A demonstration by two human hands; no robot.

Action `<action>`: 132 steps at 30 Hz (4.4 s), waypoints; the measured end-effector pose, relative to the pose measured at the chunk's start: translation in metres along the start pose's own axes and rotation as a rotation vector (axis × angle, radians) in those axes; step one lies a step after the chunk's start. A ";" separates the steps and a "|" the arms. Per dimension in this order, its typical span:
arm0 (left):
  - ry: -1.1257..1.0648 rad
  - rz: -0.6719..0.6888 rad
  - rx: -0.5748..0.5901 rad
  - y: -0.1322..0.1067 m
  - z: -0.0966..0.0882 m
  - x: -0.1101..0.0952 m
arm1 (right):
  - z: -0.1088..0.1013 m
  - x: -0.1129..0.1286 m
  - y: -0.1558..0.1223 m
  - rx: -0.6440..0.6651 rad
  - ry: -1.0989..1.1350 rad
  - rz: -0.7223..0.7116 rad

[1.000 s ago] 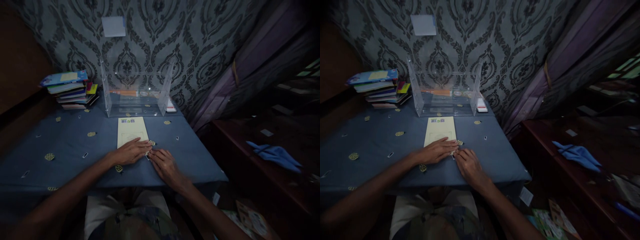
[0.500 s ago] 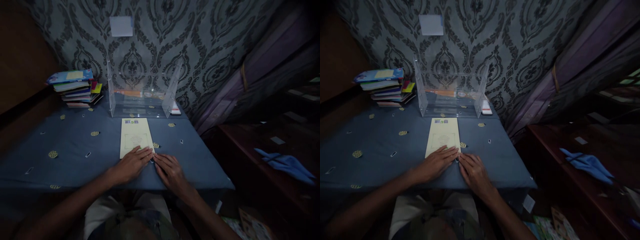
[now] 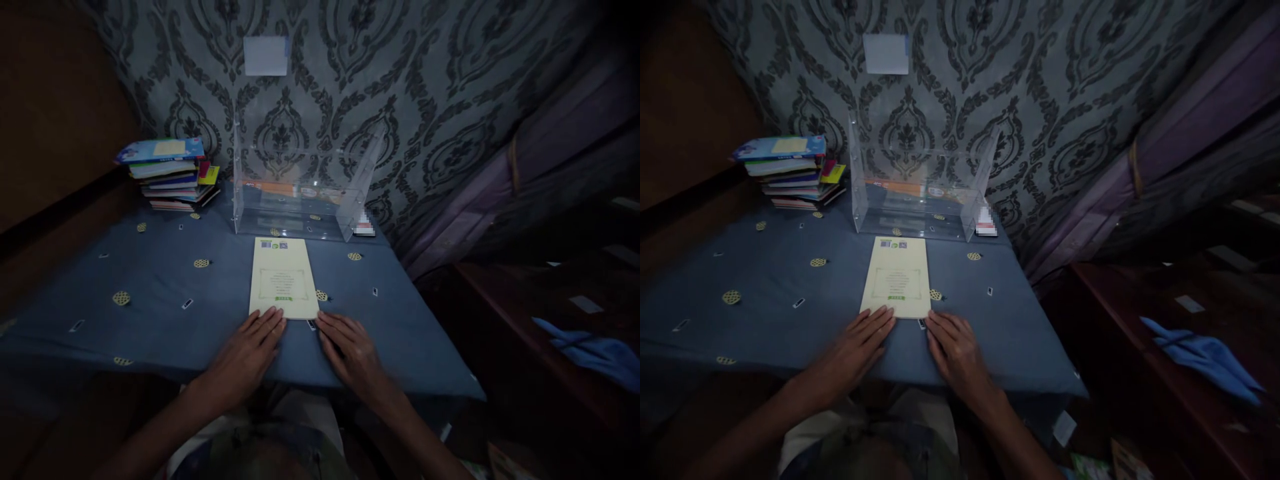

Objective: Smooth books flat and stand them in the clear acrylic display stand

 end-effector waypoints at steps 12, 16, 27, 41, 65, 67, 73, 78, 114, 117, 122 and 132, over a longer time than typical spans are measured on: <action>0.123 -0.174 -0.088 -0.016 -0.002 -0.001 | 0.002 0.030 0.031 0.147 0.146 -0.149; 0.156 -0.173 -0.080 -0.016 0.001 -0.001 | 0.019 0.044 0.051 0.328 0.181 -0.189; 0.178 -0.202 -0.144 -0.014 0.010 0.001 | 0.053 0.029 0.111 0.501 0.197 -0.205; 0.296 -0.140 -0.190 -0.014 0.011 0.006 | 0.107 -0.032 0.185 0.489 0.167 -0.057; 0.148 -0.227 -0.180 -0.007 0.007 0.003 | 0.105 -0.084 0.165 0.382 0.072 0.051; 0.130 -0.244 -0.174 -0.006 0.007 0.003 | 0.100 -0.100 0.152 0.339 0.065 0.085; 0.088 -0.232 -0.103 -0.005 0.004 0.008 | 0.093 -0.126 0.123 0.175 0.143 0.144; 0.058 -0.330 -0.032 0.009 0.001 0.016 | 0.097 -0.132 0.124 0.169 0.248 0.176; -0.062 -0.498 -0.173 0.106 0.042 0.155 | 0.097 -0.124 0.127 0.225 0.206 0.193; -0.069 -0.492 -0.181 0.106 0.040 0.154 | 0.097 -0.124 0.126 0.227 0.205 0.194; -0.075 -0.497 -0.172 0.107 0.037 0.150 | 0.098 -0.125 0.127 0.233 0.207 0.191; -0.043 -0.518 -0.116 0.110 0.036 0.147 | 0.097 -0.127 0.126 0.207 0.276 0.181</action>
Point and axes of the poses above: each hand's wrist, its own y-axis towards the middle knuckle, its own z-axis out of the palm, x = y × z, the point moved 3 cm from there along y, towards the middle knuckle, and after that the axes turned 3 degrees about x, right-handed, at the moved point
